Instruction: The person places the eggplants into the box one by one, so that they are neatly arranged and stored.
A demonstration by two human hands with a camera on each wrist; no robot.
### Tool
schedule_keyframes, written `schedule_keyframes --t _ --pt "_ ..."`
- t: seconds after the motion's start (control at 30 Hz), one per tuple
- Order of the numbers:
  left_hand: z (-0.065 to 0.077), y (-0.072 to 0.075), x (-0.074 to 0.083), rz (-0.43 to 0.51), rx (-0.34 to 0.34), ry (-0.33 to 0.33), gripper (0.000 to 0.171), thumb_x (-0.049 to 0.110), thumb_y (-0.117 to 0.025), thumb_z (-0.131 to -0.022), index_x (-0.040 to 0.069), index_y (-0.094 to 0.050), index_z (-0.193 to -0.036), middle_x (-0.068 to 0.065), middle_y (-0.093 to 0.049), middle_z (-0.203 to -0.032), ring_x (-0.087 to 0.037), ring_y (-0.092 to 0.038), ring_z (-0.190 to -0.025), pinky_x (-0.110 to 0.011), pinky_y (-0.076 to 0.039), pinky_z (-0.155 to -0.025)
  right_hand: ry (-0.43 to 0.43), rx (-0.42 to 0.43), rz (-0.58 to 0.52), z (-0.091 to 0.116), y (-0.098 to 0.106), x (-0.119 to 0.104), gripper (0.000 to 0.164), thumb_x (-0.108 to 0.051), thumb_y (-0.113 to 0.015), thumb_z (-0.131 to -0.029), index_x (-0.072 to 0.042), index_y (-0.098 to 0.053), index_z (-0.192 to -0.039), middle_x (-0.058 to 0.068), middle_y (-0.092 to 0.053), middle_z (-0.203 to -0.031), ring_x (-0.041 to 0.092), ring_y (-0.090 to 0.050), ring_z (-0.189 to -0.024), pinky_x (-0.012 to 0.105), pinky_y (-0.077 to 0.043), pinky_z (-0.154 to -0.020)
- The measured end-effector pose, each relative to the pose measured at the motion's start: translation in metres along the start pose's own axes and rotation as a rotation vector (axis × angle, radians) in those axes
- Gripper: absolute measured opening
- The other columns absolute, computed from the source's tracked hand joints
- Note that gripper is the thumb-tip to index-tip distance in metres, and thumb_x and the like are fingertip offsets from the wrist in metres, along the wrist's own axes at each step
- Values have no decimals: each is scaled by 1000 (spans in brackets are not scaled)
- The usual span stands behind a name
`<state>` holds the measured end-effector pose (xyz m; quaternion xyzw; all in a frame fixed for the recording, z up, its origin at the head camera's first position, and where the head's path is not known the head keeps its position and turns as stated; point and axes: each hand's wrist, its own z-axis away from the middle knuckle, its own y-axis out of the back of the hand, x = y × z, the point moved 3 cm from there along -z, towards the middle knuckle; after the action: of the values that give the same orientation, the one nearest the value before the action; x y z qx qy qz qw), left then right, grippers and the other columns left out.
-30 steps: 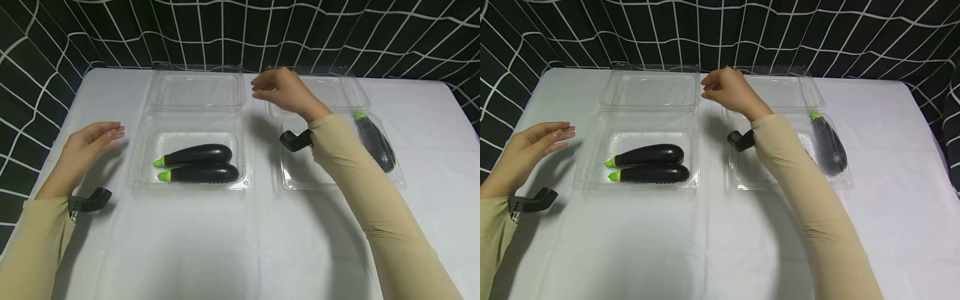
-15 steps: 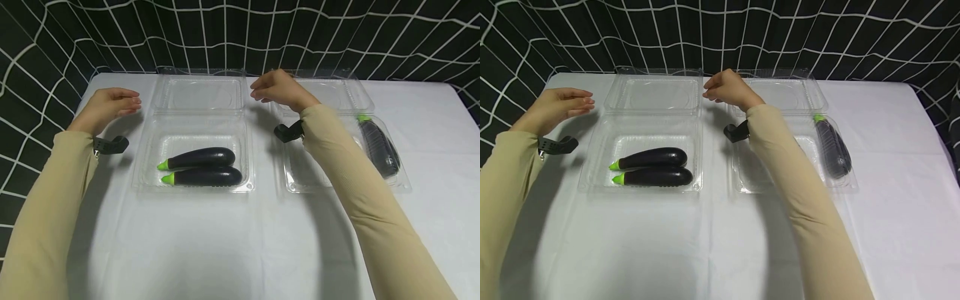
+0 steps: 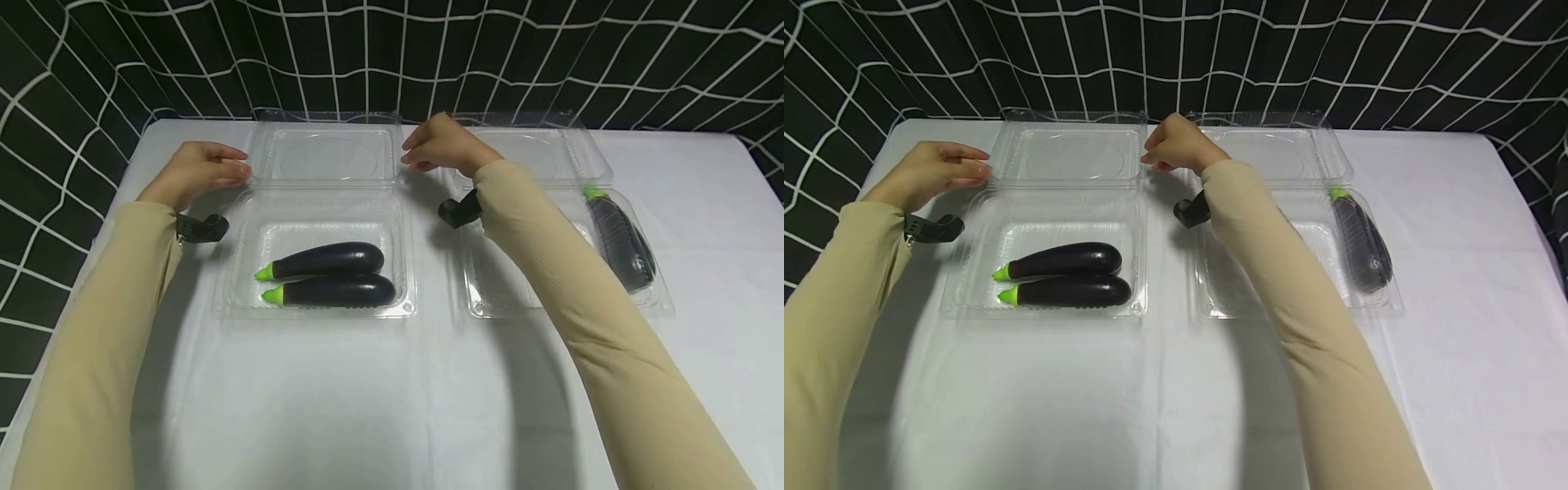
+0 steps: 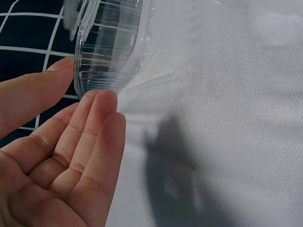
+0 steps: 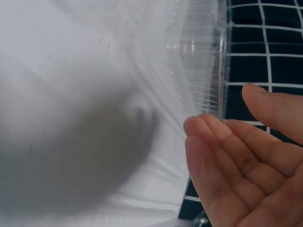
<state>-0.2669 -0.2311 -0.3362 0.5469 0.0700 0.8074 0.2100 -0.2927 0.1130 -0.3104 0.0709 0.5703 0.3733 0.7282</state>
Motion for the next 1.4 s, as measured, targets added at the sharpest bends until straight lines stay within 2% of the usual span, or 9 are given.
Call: schedule_keyframes --t 0.2,0.4,0.57,0.7,0.83,0.97,1.17,1.4 --pt "-1 0 2 -20 6 31 56 12 -69 -87 -8 -45 -133 11 -64 -77 0 -62 -73 -13 -51 -68 -84 29 -92 0 1 0 39 3 -62 -86 16 -53 -122 0 -62 -71 4 -60 -60 19 -54 -67" --pt "0 0 4 -8 13 33 57 13 -70 -85 -8 -46 -133 12 -65 -75 -1 -62 -73 -13 -51 -68 -116 37 -165 0 0 3 37 4 -64 -85 16 -54 -119 -1 -61 -65 5 -60 -59 20 -54 -66" --pt "2 0 4 83 14 28 58 10 -71 -84 -9 -45 -133 10 -67 -73 -1 -63 -72 -15 -52 -68 -123 48 -246 3 1 3 37 4 -62 -86 16 -54 -120 2 -62 -69 7 -62 -63 22 -55 -72" --pt "5 0 5 186 27 -1 43 1 -69 -84 -8 -52 -122 6 -68 -72 -2 -64 -71 -17 -53 -68 -128 81 -355 4 2 2 31 6 -60 -87 15 -55 -117 5 -64 -79 9 -64 -67 23 -55 -73" --pt "8 0 8 249 50 -30 26 -6 -66 -83 -3 -55 -107 4 -67 -71 -4 -66 -69 -19 -54 -67 -100 133 -446 4 5 0 15 8 -58 -88 10 -60 -103 7 -64 -81 12 -66 -69 23 -55 -72" --pt "10 0 9 242 65 -37 25 -8 -65 -83 -2 -54 -104 4 -66 -71 -5 -66 -68 -18 -54 -67 -62 162 -487 6 5 -2 6 9 -60 -86 6 -61 -92 6 -64 -75 12 -65 -65 23 -55 -68" --pt "12 1 10 237 58 -88 23 -11 -62 -84 -3 -51 -102 3 -66 -73 -6 -66 -68 -19 -54 -67 12 184 -551 10 6 -3 6 9 -61 -85 3 -63 -84 5 -65 -72 12 -66 -63 24 -56 -68" --pt "17 3 10 190 58 -168 23 -12 -64 -82 -1 -51 -98 2 -65 -76 -8 -66 -71 -18 -54 -69 116 216 -591 15 10 -8 9 10 -59 -86 3 -64 -83 6 -66 -75 13 -66 -67 23 -55 -71"
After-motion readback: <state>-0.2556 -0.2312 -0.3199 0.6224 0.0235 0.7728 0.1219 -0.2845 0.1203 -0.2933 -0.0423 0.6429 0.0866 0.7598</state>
